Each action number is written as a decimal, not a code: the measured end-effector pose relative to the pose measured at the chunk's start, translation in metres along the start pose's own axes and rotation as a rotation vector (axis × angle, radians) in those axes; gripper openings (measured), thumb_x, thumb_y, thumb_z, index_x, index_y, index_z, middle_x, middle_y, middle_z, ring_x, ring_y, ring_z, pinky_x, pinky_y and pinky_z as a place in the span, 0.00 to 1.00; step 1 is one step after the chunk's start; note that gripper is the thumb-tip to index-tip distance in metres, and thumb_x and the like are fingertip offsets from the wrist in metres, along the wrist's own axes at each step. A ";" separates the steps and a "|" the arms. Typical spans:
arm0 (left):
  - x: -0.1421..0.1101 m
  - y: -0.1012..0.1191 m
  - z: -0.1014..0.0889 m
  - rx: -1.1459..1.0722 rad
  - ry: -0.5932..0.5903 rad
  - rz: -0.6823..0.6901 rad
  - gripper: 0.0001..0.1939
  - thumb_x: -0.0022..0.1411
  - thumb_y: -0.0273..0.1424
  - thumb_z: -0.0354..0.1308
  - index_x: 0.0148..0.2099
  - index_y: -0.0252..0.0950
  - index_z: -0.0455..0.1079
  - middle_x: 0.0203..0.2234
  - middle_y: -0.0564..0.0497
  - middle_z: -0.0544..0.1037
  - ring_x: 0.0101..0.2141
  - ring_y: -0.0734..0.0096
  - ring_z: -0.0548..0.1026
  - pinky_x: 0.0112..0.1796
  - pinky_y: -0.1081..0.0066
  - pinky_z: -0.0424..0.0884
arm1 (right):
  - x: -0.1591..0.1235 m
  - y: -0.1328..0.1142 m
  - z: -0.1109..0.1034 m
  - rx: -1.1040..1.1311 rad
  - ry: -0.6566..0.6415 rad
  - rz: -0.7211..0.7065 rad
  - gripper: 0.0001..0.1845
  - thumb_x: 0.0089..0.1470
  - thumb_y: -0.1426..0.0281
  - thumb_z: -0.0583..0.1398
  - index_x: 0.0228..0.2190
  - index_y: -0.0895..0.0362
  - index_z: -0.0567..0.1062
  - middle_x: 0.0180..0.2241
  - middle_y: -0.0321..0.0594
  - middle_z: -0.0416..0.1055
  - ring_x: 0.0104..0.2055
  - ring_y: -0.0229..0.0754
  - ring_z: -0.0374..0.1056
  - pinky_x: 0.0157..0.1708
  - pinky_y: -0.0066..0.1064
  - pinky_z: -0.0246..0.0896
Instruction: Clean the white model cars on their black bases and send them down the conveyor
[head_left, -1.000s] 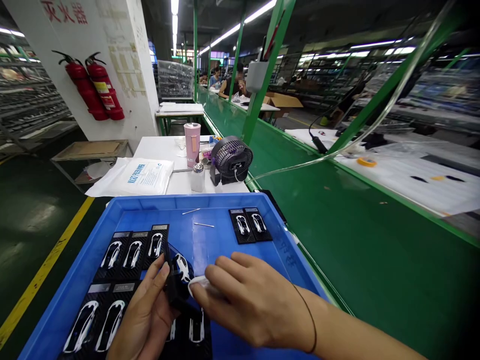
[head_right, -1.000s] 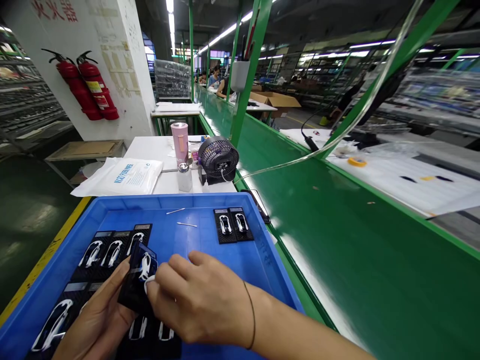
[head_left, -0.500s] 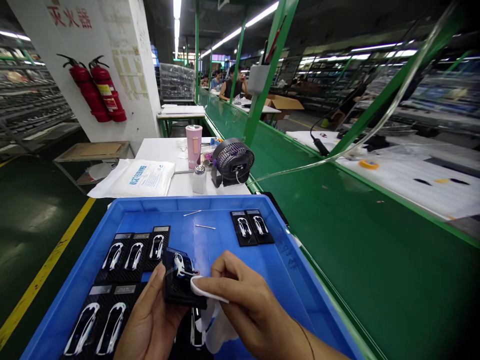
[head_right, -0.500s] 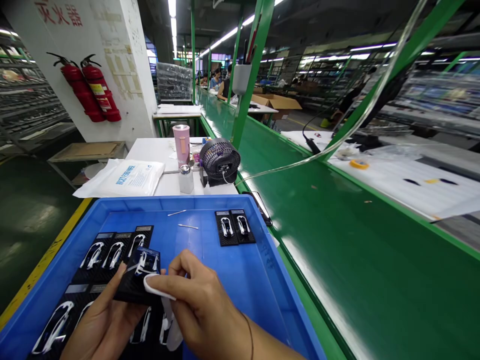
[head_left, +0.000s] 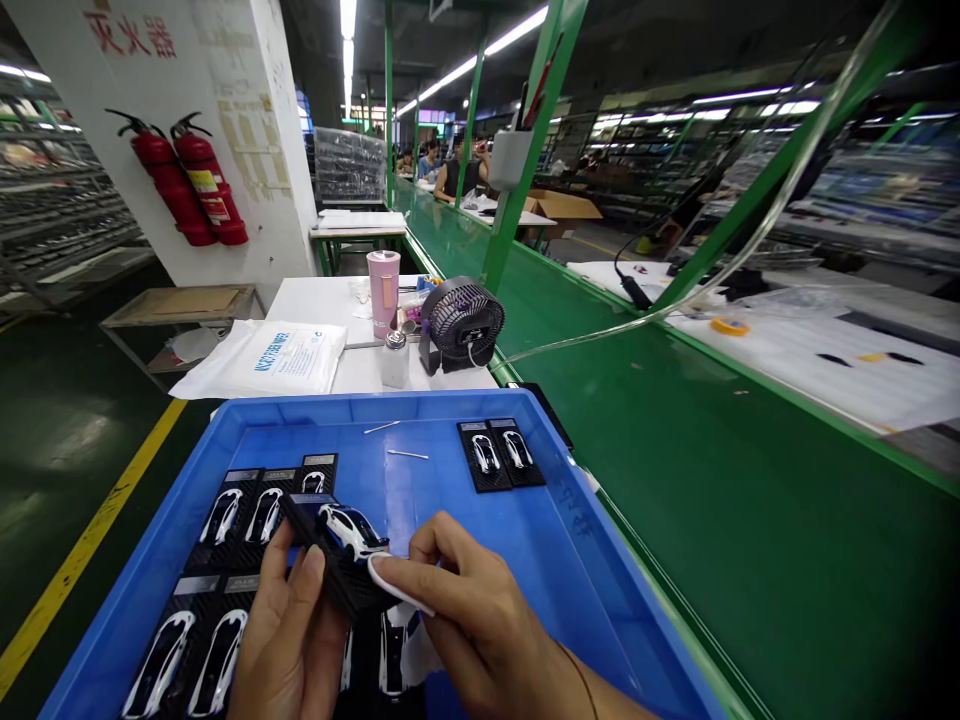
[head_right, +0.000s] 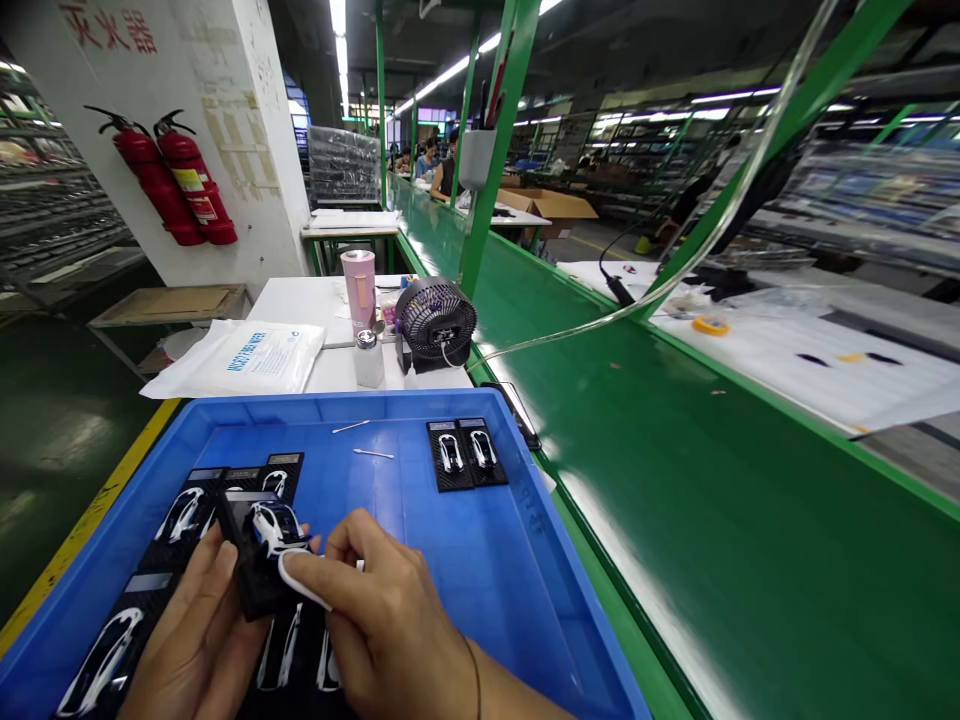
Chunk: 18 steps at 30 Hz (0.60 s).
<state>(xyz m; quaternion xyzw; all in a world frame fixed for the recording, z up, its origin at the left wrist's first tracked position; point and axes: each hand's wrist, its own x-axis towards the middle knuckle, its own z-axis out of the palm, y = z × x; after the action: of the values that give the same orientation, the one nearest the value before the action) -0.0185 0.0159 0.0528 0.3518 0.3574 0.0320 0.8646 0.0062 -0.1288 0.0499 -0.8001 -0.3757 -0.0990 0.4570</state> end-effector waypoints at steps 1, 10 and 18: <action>-0.002 0.000 0.001 0.023 -0.003 0.031 0.27 0.56 0.25 0.55 0.57 0.48 0.57 0.45 0.51 0.72 0.46 0.69 0.70 0.38 0.79 0.70 | -0.001 0.001 0.001 0.000 0.010 -0.001 0.26 0.49 0.83 0.49 0.49 0.53 0.66 0.31 0.39 0.58 0.34 0.28 0.55 0.32 0.19 0.56; 0.003 0.000 -0.007 0.117 -0.026 0.097 0.25 0.58 0.26 0.53 0.57 0.48 0.56 0.48 0.49 0.70 0.49 0.67 0.68 0.42 0.77 0.69 | -0.004 0.002 0.008 0.036 0.012 0.036 0.28 0.48 0.83 0.49 0.50 0.53 0.65 0.32 0.40 0.59 0.34 0.29 0.56 0.33 0.20 0.57; 0.004 -0.001 -0.007 0.105 -0.023 0.091 0.26 0.58 0.22 0.51 0.57 0.46 0.57 0.47 0.48 0.72 0.45 0.69 0.71 0.39 0.76 0.70 | -0.002 0.001 0.007 0.066 0.018 0.034 0.26 0.46 0.84 0.49 0.47 0.58 0.68 0.33 0.41 0.59 0.36 0.29 0.56 0.35 0.20 0.57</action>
<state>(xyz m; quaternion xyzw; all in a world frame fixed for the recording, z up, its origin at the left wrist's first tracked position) -0.0204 0.0200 0.0463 0.4131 0.3322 0.0486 0.8465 0.0041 -0.1247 0.0446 -0.7900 -0.3609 -0.0861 0.4881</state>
